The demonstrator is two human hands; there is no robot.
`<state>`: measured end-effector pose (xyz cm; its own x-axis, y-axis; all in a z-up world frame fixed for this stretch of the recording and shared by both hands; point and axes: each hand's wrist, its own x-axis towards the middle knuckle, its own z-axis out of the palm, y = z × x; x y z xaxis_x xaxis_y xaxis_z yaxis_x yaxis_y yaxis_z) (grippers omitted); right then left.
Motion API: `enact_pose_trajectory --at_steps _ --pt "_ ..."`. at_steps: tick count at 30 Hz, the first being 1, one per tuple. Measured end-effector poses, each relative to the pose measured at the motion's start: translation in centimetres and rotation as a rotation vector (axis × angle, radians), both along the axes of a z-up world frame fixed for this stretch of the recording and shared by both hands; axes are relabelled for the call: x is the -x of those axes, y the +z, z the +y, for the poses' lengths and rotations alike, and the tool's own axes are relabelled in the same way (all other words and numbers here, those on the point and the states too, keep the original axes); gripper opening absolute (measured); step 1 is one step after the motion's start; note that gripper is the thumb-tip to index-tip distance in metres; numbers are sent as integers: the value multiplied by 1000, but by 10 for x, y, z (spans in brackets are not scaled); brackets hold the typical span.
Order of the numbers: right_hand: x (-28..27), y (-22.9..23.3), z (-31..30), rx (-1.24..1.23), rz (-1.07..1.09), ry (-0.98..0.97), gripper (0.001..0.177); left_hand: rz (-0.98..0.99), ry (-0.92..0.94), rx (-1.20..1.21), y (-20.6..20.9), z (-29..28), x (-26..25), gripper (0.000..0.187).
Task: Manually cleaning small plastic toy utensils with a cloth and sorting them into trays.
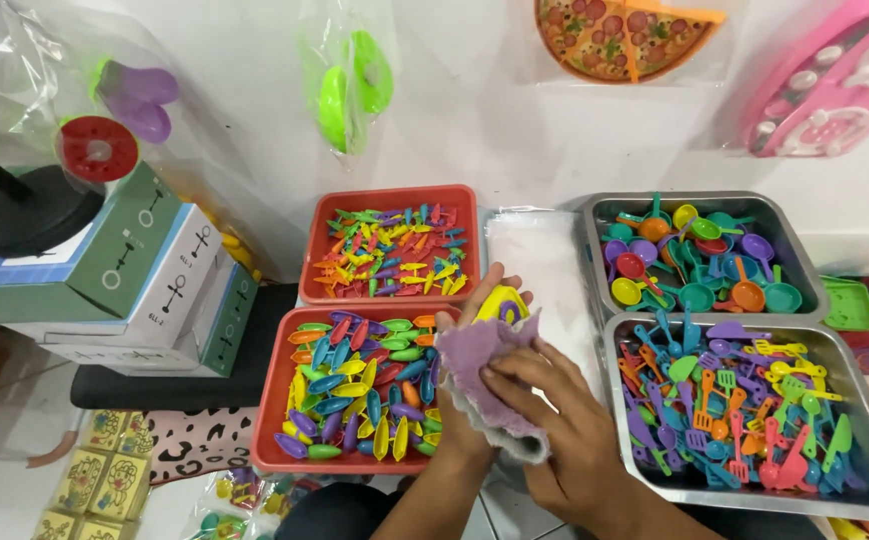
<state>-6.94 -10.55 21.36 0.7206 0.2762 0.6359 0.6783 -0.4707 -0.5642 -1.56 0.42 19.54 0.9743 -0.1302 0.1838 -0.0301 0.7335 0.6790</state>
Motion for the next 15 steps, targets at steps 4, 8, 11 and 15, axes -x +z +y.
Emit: enact_pose_trajectory --at_steps 4,8,11,15 --pt "-10 -14 -3 164 -88 -127 56 276 -18 113 15 4 3 87" --pt "-9 -11 -2 198 -127 -61 50 329 -63 298 15 11 -4 92" --pt "-15 -9 -4 188 -138 -81 46 386 -58 305 15 11 -4 93" --pt "-12 2 -2 110 -119 18 39 336 -74 158 16 12 -4 95"
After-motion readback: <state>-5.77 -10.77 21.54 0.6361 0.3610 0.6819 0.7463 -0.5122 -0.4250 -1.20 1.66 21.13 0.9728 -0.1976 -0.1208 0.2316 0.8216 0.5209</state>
